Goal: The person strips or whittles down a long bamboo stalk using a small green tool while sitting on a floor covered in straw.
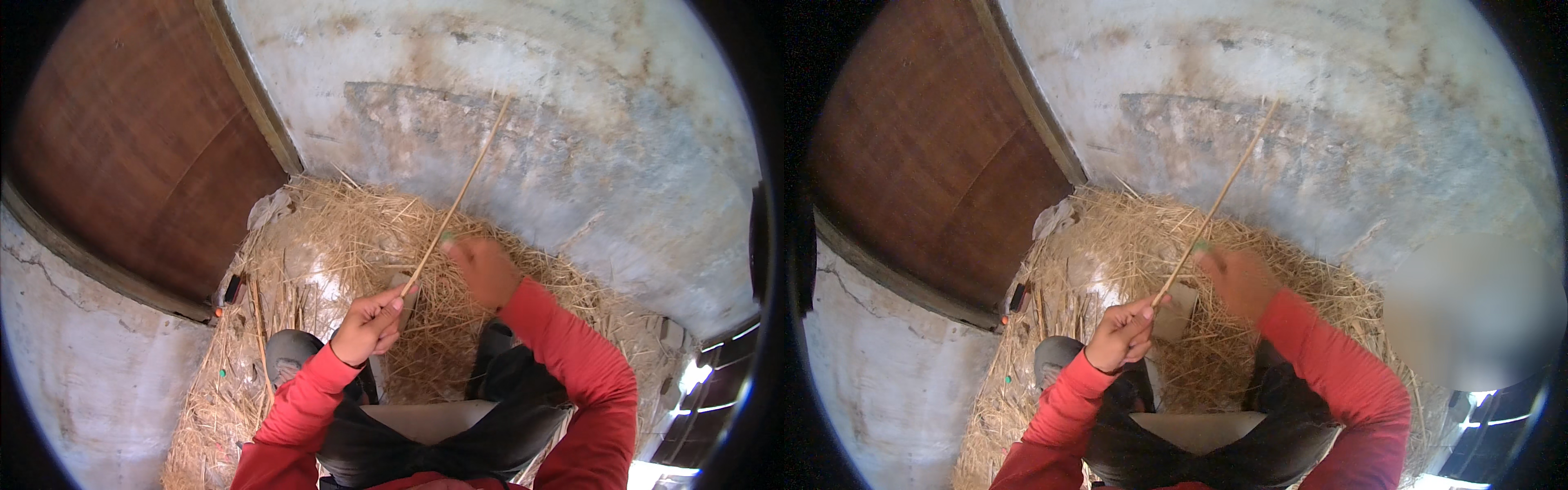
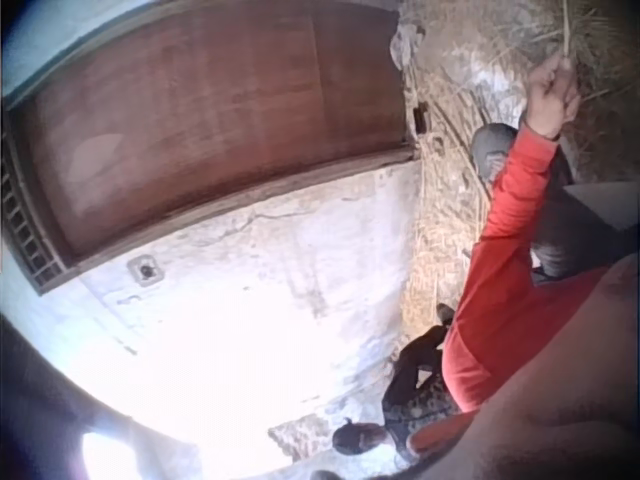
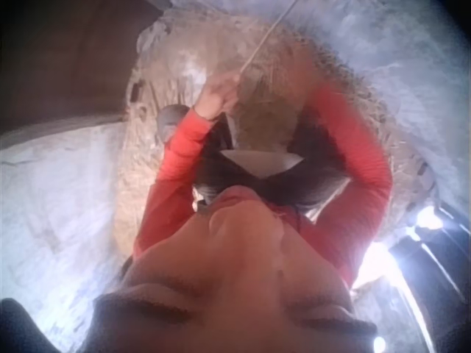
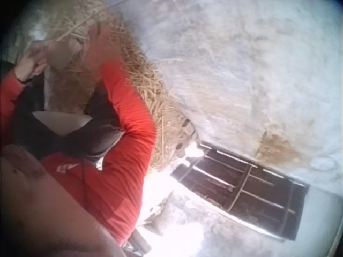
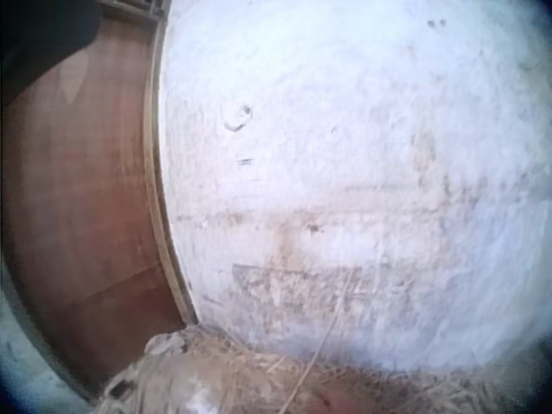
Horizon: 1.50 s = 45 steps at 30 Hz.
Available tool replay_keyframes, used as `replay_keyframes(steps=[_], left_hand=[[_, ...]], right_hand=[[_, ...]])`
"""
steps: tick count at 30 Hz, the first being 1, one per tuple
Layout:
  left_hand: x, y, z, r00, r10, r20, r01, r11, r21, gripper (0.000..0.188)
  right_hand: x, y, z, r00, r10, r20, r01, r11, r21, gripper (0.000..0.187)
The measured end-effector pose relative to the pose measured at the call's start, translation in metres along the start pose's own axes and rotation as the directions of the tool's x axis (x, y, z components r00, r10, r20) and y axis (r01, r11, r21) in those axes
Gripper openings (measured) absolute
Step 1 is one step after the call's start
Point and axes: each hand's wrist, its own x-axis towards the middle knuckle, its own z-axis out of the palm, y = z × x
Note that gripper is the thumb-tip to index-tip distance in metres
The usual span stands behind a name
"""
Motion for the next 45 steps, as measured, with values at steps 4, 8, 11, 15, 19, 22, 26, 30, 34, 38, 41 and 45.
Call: replay_keyframes(steps=[4,8,11,15,19,22,26,30,34,38,41,45], left_hand=[[-0.013,-0.003,-0.001,0.995,-0.041,0.087,0.033,0.995,0.097,0.041],[-0.025,0.000,-0.010,0.963,-0.068,0.262,0.029,0.988,0.149,0.041],[-0.037,0.000,-0.022,0.962,-0.048,0.268,-0.007,0.980,0.199,0.042],[-0.035,-0.009,-0.025,0.982,0.006,0.186,-0.059,0.958,0.281,0.043],[-0.022,-0.010,-0.018,0.986,0.049,0.160,-0.097,0.947,0.306,0.043],[-0.014,-0.013,-0.007,0.986,0.056,0.158,-0.098,0.957,0.272,0.042],[-0.002,-0.021,0.003,0.987,0.120,0.109,-0.147,0.946,0.290,0.040],[0.005,-0.021,0.003,0.986,0.162,0.039,-0.165,0.928,0.333,0.040],[0.004,-0.022,0.004,0.977,0.213,-0.002,-0.197,0.903,0.382,0.036],[0.002,-0.026,0.003,0.942,0.336,-0.021,-0.262,0.772,0.579,0.038],[0.002,-0.025,0.004,0.944,0.330,-0.012,-0.264,0.776,0.573,0.041],[0.002,-0.029,0.004,0.945,0.328,0.016,-0.287,0.801,0.525,0.042]], right_hand=[[0.057,0.116,-0.050,0.872,0.125,-0.472,-0.054,0.985,0.161,0.049],[0.037,0.194,-0.083,0.729,0.443,-0.521,-0.221,0.874,0.434,0.052],[0.019,0.173,-0.077,0.709,0.574,-0.409,-0.195,0.718,0.669,0.049],[-0.005,0.119,-0.070,0.847,0.435,-0.305,-0.081,0.673,0.735,0.043],[-0.011,0.070,-0.042,0.942,0.183,-0.281,0.077,0.697,0.713,0.026],[-0.010,0.030,-0.023,0.975,0.085,-0.205,0.055,0.801,0.596,0.021],[-0.007,0.008,0.000,0.992,-0.050,-0.120,0.107,0.840,0.532,0.024],[-0.006,0.002,0.008,0.997,-0.043,-0.062,0.069,0.852,0.519,0.028],[-0.005,0.005,0.014,0.993,-0.059,-0.103,0.103,0.860,0.500,0.031],[0.004,0.014,0.011,0.981,-0.038,-0.190,0.131,0.852,0.507,0.030],[0.007,0.015,0.002,0.975,-0.005,-0.220,0.117,0.859,0.499,0.029],[0.003,0.008,0.000,0.979,-0.033,-0.202,0.126,0.874,0.469,0.030]])
